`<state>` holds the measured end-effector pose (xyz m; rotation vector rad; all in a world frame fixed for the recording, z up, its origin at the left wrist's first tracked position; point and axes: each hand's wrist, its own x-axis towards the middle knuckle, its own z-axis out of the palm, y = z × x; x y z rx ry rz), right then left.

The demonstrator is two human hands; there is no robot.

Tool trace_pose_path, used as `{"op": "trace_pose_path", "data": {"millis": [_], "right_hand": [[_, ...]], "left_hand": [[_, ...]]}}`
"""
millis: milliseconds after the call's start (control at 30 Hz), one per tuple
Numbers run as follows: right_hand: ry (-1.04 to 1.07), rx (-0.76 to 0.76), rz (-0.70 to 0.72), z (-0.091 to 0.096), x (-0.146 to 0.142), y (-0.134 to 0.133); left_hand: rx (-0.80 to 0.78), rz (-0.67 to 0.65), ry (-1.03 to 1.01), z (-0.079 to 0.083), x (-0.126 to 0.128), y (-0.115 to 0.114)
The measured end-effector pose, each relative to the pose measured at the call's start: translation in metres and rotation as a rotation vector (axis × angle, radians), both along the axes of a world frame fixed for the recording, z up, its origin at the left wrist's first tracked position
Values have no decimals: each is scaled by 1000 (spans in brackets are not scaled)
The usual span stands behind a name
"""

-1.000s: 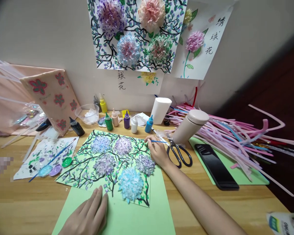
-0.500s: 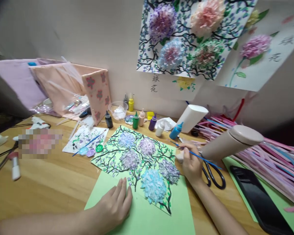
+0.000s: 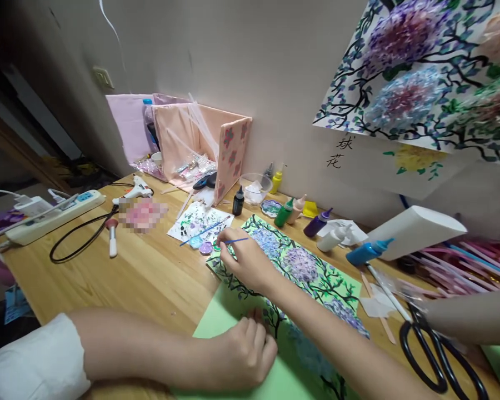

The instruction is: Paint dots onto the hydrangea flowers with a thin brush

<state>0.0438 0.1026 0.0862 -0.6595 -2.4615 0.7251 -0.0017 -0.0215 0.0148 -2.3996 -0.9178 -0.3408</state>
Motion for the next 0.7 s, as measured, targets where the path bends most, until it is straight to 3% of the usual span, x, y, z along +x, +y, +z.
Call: {"op": "trace_pose_path", "data": {"millis": [200, 467, 567, 700], "right_hand": [[-79, -46, 1, -12, -19, 7], [-10, -71, -17, -3, -12, 7], [111, -74, -103, 7, 18, 10], [273, -41, -347, 2, 100, 18]], "left_hand": [[46, -21, 9, 4, -3, 0], [26, 3, 48, 0, -3, 0], [-7, 32, 55, -6, -2, 0], [36, 43, 20, -15, -1, 2]]}}
